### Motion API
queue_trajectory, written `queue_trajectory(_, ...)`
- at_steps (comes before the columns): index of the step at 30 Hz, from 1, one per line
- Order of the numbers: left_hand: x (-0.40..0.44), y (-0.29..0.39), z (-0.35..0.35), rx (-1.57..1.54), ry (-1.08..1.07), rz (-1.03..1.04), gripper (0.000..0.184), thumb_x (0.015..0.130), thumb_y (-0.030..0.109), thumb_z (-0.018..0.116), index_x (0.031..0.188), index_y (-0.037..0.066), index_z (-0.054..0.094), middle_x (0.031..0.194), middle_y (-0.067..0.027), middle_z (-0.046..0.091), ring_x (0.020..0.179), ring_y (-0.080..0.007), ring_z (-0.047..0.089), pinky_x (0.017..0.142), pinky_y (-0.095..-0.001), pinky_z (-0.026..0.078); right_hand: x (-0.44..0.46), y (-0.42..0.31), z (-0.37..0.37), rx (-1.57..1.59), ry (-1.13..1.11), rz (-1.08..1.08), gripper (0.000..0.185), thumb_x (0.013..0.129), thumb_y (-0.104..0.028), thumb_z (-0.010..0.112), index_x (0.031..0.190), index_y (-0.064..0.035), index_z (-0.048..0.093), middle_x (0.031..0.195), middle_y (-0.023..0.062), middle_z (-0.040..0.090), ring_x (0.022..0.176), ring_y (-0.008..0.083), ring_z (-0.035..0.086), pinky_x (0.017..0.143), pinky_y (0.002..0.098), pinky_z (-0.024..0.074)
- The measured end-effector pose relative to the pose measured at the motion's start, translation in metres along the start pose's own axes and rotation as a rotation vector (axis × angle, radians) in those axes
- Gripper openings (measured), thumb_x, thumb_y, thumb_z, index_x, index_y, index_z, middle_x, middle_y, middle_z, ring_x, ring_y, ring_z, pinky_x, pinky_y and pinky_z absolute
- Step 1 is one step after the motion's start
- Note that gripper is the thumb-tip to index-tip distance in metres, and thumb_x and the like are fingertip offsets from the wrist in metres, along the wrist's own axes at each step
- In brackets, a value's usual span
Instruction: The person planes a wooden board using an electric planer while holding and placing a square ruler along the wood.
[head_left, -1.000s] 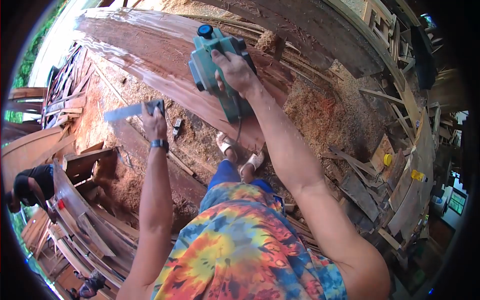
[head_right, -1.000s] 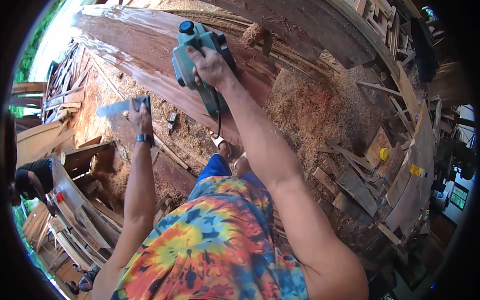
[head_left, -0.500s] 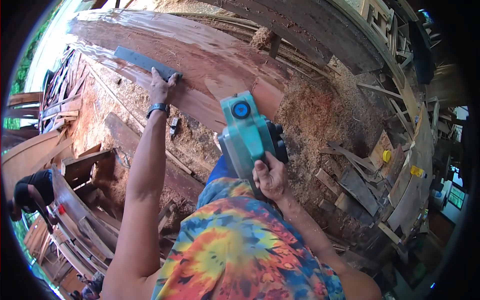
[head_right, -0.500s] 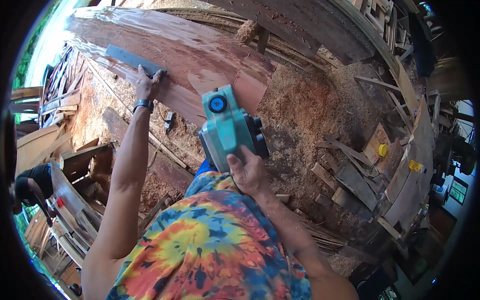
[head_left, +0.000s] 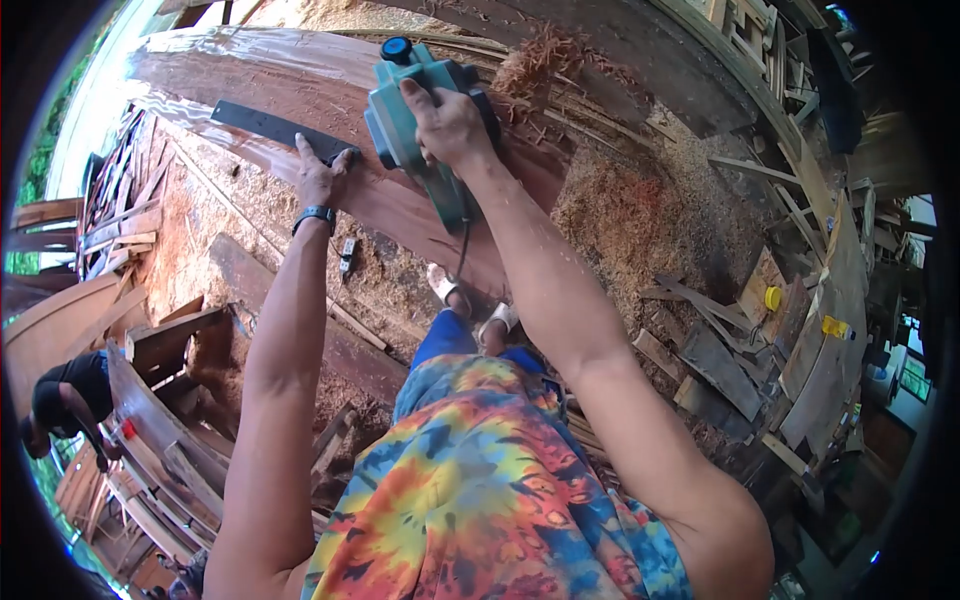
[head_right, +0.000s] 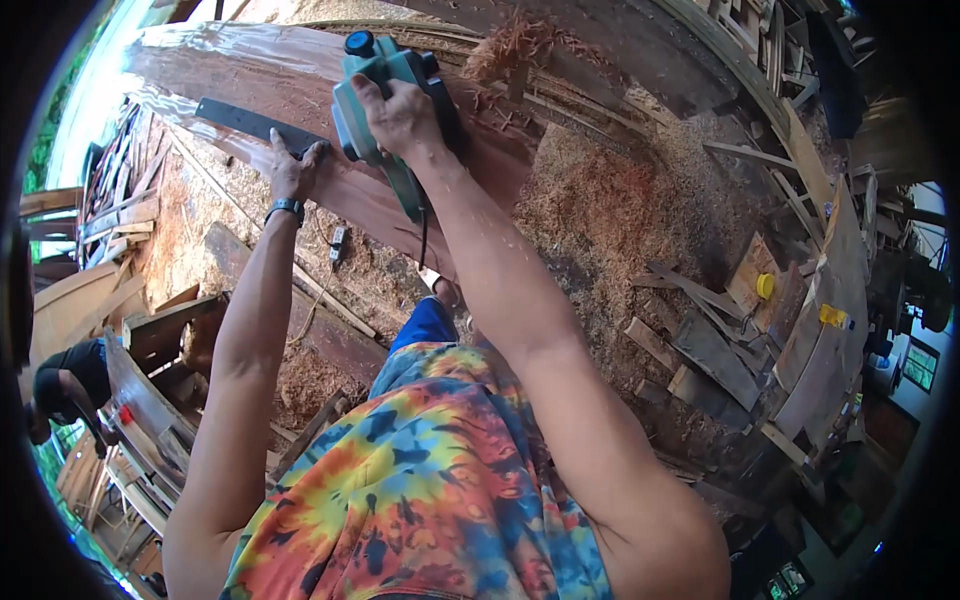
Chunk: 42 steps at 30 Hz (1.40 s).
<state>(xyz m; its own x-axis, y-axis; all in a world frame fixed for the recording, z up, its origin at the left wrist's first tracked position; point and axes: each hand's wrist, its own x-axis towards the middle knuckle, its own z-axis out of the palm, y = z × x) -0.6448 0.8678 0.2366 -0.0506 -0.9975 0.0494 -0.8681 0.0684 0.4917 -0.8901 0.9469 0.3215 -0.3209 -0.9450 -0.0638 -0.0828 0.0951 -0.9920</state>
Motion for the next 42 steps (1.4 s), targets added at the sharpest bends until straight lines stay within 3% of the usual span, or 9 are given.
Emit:
queue_trajectory(3, 0.001, 0.006, -0.006, -0.030, -0.018, -0.020, 0.112, 0.086, 0.051, 0.077, 0.162, -0.002, 0.014, 0.152, -0.0359, 0.043, 0.140, -0.0460, 0.046, 0.116, -0.0428, 0.039, -0.019, 0.004, -0.009, -0.024, 0.005, -0.014, 0.063, 0.098, -0.064, 0.058, 0.086, -0.0025, 0.062, 0.054, 0.0020, 0.054, 0.042, 0.0112, 0.054, 0.040, 0.0303, 0.0440)
queue_trajectory(7, 0.001, -0.003, -0.002, -0.068, -0.009, -0.002, 0.113, 0.086, 0.054, 0.077, 0.162, -0.001, 0.015, 0.154, -0.0365, 0.040, 0.143, -0.0481, 0.042, 0.118, -0.0443, 0.037, -0.135, -0.017, -0.050, -0.058, -0.020, 0.100, 0.066, 0.098, -0.063, 0.056, 0.099, 0.0017, 0.068, 0.081, 0.0241, 0.069, 0.076, 0.0387, 0.069, 0.069, 0.0450, 0.0524)
queue_trajectory(11, 0.000, 0.006, -0.005, -0.034, -0.014, -0.039, 0.111, 0.086, 0.055, 0.075, 0.163, 0.002, 0.015, 0.153, -0.0348, 0.042, 0.141, -0.0472, 0.046, 0.116, -0.0437, 0.038, -0.271, -0.003, -0.080, 0.024, -0.027, 0.186, 0.059, 0.099, -0.062, 0.057, 0.094, -0.0040, 0.058, 0.058, -0.0031, 0.053, 0.051, 0.0059, 0.053, 0.047, 0.0254, 0.0412)
queue_trajectory(14, -0.003, 0.005, -0.006, -0.054, -0.001, -0.038, 0.111, 0.085, 0.056, 0.075, 0.163, 0.003, 0.016, 0.152, -0.0342, 0.044, 0.139, -0.0466, 0.048, 0.115, -0.0442, 0.040, -0.322, 0.007, -0.095, 0.048, -0.037, 0.259, 0.059, 0.098, -0.061, 0.059, 0.097, -0.0027, 0.057, 0.062, -0.0016, 0.055, 0.052, 0.0056, 0.053, 0.047, 0.0240, 0.0416)
queue_trajectory(22, -0.008, 0.022, -0.018, -0.017, -0.053, -0.078, 0.106, 0.088, 0.045, 0.075, 0.162, -0.002, 0.016, 0.150, -0.0351, 0.046, 0.138, -0.0443, 0.050, 0.115, -0.0418, 0.040, -0.230, -0.008, -0.078, 0.066, -0.013, 0.193, 0.055, 0.100, -0.059, 0.059, 0.094, -0.0044, 0.058, 0.061, -0.0029, 0.053, 0.052, 0.0054, 0.052, 0.048, 0.0244, 0.0413)
queue_trajectory(24, -0.007, 0.018, -0.015, -0.023, -0.061, -0.084, 0.106, 0.088, 0.045, 0.075, 0.162, -0.001, 0.015, 0.150, -0.0354, 0.046, 0.138, -0.0443, 0.050, 0.115, -0.0424, 0.040, -0.181, -0.016, -0.067, -0.066, 0.053, 0.086, 0.064, 0.099, -0.061, 0.059, 0.098, 0.0025, 0.066, 0.066, 0.0161, 0.064, 0.066, 0.0285, 0.069, 0.061, 0.0409, 0.0517)
queue_trajectory(27, -0.006, 0.015, -0.012, -0.007, -0.032, -0.061, 0.107, 0.088, 0.047, 0.074, 0.163, 0.001, 0.014, 0.150, -0.0347, 0.046, 0.138, -0.0446, 0.050, 0.115, -0.0429, 0.040, -0.096, -0.002, -0.044, 0.048, 0.063, -0.034, 0.057, 0.099, -0.060, 0.060, 0.088, -0.0033, 0.062, 0.058, -0.0014, 0.053, 0.047, 0.0070, 0.052, 0.044, 0.0268, 0.0401)
queue_trajectory(32, -0.001, 0.009, -0.006, 0.026, -0.022, -0.099, 0.107, 0.088, 0.051, 0.072, 0.164, 0.006, 0.013, 0.150, -0.0332, 0.047, 0.136, -0.0456, 0.052, 0.114, -0.0445, 0.041, 0.002, -0.011, -0.021, 0.047, 0.041, 0.039, 0.059, 0.099, -0.061, 0.059, 0.086, -0.0037, 0.064, 0.055, 0.0013, 0.055, 0.043, 0.0102, 0.053, 0.039, 0.0290, 0.0430)
queue_trajectory(42, -0.021, 0.037, -0.007, 0.165, 0.047, -0.133, 0.089, 0.095, 0.052, 0.059, 0.163, 0.007, 0.023, 0.141, -0.0259, 0.059, 0.122, -0.0448, 0.062, 0.103, -0.0486, 0.048, -0.222, -0.003, -0.090, 0.056, -0.025, 0.228, 0.054, 0.102, -0.060, 0.053, 0.105, -0.0066, 0.059, 0.060, -0.0039, 0.050, 0.047, 0.0056, 0.048, 0.044, 0.0234, 0.0376)
